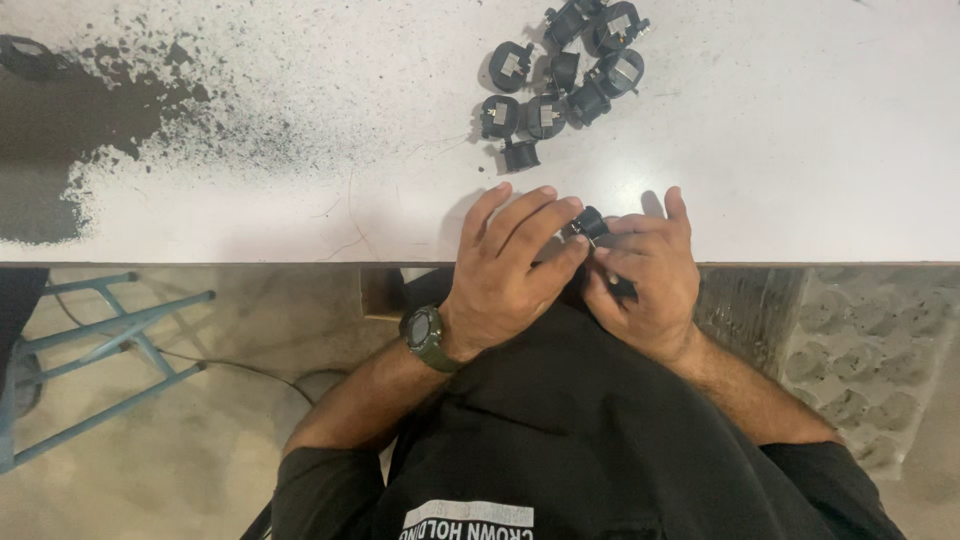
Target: The person sits at a white workbench assembling black plastic plug housings, fitting internal parts into each housing and tightening them with a small screwdriver, then placing finished units aside and reaching for the next housing from the pile.
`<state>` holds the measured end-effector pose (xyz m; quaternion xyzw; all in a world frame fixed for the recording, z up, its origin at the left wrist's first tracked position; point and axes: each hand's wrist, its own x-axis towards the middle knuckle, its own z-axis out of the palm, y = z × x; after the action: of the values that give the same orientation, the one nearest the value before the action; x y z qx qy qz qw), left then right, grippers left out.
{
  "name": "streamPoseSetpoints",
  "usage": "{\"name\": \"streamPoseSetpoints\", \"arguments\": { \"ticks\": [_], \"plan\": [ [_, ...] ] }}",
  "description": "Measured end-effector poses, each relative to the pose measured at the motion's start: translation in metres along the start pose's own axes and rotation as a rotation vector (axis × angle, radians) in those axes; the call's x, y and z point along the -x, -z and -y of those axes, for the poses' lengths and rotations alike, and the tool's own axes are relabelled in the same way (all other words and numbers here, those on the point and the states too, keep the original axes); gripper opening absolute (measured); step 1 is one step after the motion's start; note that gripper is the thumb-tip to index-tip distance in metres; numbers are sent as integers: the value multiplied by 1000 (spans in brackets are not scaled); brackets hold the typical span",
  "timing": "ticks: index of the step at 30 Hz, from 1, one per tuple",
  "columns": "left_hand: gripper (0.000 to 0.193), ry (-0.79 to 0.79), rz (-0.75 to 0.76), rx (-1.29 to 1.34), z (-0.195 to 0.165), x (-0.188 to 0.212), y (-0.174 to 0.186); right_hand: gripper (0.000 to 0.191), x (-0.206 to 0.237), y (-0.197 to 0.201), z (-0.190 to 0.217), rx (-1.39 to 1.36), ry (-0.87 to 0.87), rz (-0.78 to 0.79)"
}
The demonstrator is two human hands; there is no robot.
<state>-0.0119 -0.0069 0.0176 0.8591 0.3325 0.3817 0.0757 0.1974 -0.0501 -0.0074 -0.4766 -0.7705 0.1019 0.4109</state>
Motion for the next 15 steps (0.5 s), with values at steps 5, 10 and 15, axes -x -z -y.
{"name": "streamPoseSetpoints", "arguments": {
  "ticks": [5,10,15],
  "plan": [
    [13,134,25,40,-2,-1,0,31,0,0,1,11,-9,3],
    [11,239,58,77,-4,-1,-2,35,4,-1,2,14,0,-28],
    [11,263,68,110,-4,-2,0,38,5,0,-1,-55,149,-6]
  ]
}}
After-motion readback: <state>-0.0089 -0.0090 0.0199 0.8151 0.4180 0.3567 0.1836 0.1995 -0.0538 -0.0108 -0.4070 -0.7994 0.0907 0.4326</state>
